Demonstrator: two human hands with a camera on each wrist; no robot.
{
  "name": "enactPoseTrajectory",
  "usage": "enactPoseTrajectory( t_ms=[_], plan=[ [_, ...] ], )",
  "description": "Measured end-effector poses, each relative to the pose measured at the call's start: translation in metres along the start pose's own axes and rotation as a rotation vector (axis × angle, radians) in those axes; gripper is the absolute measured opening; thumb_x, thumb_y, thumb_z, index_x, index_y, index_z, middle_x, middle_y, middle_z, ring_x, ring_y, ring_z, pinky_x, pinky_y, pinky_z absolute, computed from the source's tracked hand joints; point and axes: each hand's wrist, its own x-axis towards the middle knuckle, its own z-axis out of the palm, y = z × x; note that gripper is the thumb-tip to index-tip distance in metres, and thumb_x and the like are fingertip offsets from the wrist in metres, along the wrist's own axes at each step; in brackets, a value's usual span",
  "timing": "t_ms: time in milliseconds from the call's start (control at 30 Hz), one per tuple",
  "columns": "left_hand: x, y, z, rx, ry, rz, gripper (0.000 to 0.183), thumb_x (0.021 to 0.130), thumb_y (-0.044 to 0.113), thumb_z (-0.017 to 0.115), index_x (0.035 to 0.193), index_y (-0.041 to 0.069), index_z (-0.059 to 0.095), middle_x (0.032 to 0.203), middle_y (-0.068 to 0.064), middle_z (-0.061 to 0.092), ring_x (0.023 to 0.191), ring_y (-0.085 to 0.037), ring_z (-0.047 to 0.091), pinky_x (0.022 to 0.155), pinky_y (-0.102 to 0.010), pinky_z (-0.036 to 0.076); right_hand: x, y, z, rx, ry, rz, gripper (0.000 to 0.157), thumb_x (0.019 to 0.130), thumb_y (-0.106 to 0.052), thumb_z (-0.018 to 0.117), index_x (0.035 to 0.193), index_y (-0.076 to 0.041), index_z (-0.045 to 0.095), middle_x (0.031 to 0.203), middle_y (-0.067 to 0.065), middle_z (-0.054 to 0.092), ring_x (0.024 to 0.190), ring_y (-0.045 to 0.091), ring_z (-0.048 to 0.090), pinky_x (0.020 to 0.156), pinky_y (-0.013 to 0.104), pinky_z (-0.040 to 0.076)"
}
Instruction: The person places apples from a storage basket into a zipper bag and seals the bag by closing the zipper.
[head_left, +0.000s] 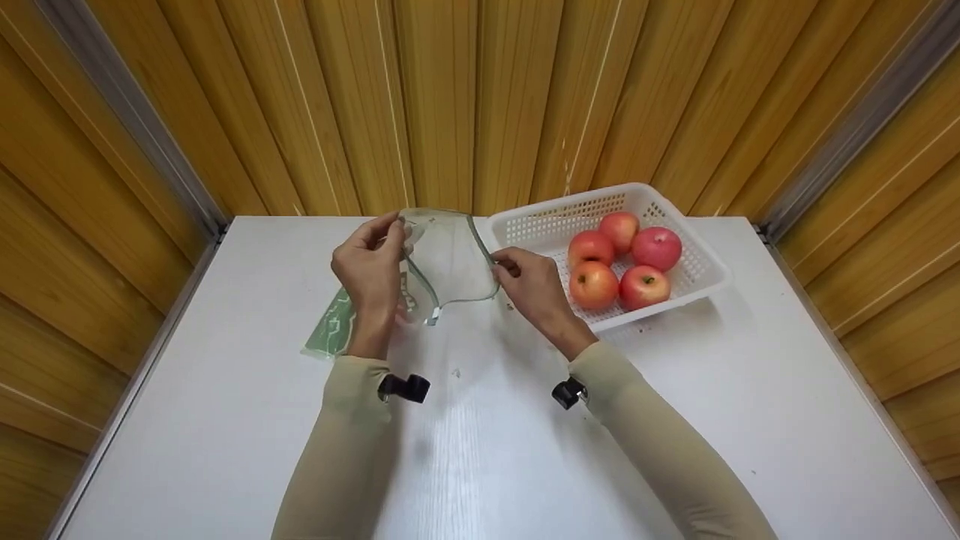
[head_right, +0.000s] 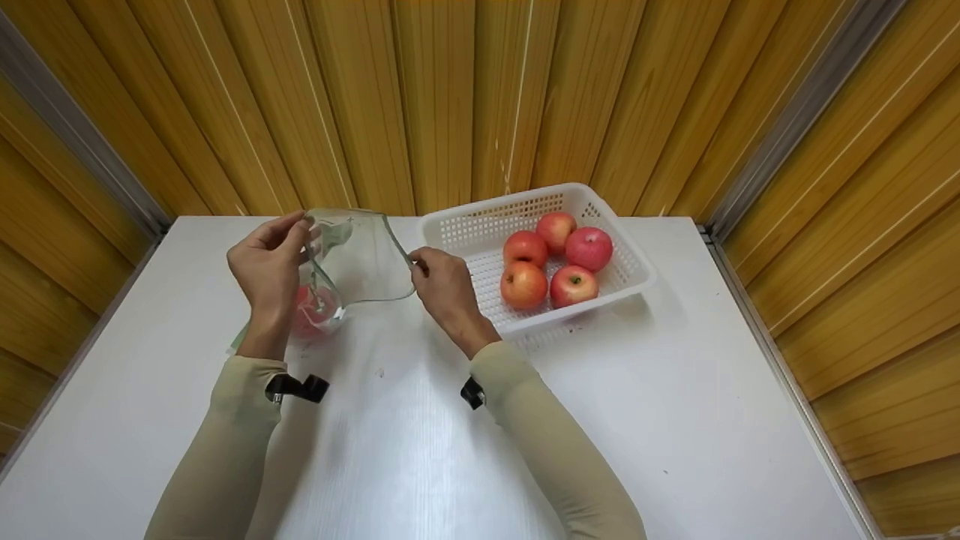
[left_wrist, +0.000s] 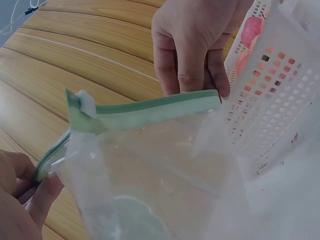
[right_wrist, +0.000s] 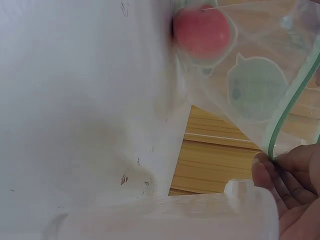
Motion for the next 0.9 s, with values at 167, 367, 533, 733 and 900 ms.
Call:
enactPoseTrajectory(
  t_ms=[167, 367, 533, 733, 900],
  plan=[
    [0.001, 0.007, -0.004, -0.021, 0.063, 0.086, 0.015, 0.098, 0.006, 0.075, 0.111, 0.001, 0.082, 0.102, -0.009, 0.080, 0.082, -0.018, 0.076, 0.071, -0.023, 0.061, 0.007, -0.005, -0.001, -0.019, 0.021, -0.014, 0.014, 0.097, 0.001, 0.071, 0.109, 0.001, 0.079, 0.093, 0.011, 0.077, 0.083, 0.023, 0.069, 0.077, 0.038, 0.058],
    [0.002, 0.009, -0.009, 0.025, 0.076, 0.139, 0.016, 0.099, 0.006, 0.075, 0.112, 0.001, 0.082, 0.103, -0.008, 0.080, 0.082, -0.017, 0.074, 0.072, -0.022, 0.061, 0.010, -0.008, -0.001, -0.018, 0.061, -0.032, 0.013, 0.099, 0.001, 0.070, 0.109, 0.002, 0.079, 0.096, 0.012, 0.077, 0.085, 0.023, 0.069, 0.078, 0.036, 0.059],
    [0.002, 0.003, -0.012, 0.144, -0.025, 0.133, 0.014, 0.097, 0.011, 0.077, 0.107, 0.003, 0.084, 0.093, -0.004, 0.080, 0.074, -0.014, 0.071, 0.067, -0.020, 0.058, 0.010, -0.008, 0.000, -0.009, 0.065, -0.023, 0.013, 0.099, 0.001, 0.070, 0.109, 0.002, 0.078, 0.094, 0.012, 0.076, 0.083, 0.022, 0.068, 0.077, 0.036, 0.059],
    [-0.001, -0.004, -0.014, 0.251, -0.165, 0.089, 0.014, 0.097, 0.017, 0.077, 0.101, 0.006, 0.085, 0.089, -0.002, 0.080, 0.076, -0.014, 0.071, 0.068, -0.020, 0.058, 0.009, -0.003, -0.001, 0.014, 0.044, 0.014, 0.013, 0.099, -0.001, 0.070, 0.110, 0.002, 0.078, 0.093, 0.011, 0.076, 0.083, 0.022, 0.068, 0.075, 0.034, 0.057],
    [-0.002, -0.010, -0.014, 0.244, -0.174, 0.135, 0.015, 0.099, 0.016, 0.076, 0.105, 0.006, 0.085, 0.093, -0.003, 0.081, 0.078, -0.013, 0.073, 0.070, -0.020, 0.059, 0.007, 0.000, -0.003, 0.047, 0.005, 0.071, 0.014, 0.100, -0.004, 0.071, 0.112, 0.000, 0.078, 0.094, 0.009, 0.076, 0.084, 0.019, 0.067, 0.075, 0.031, 0.056]
  ],
)
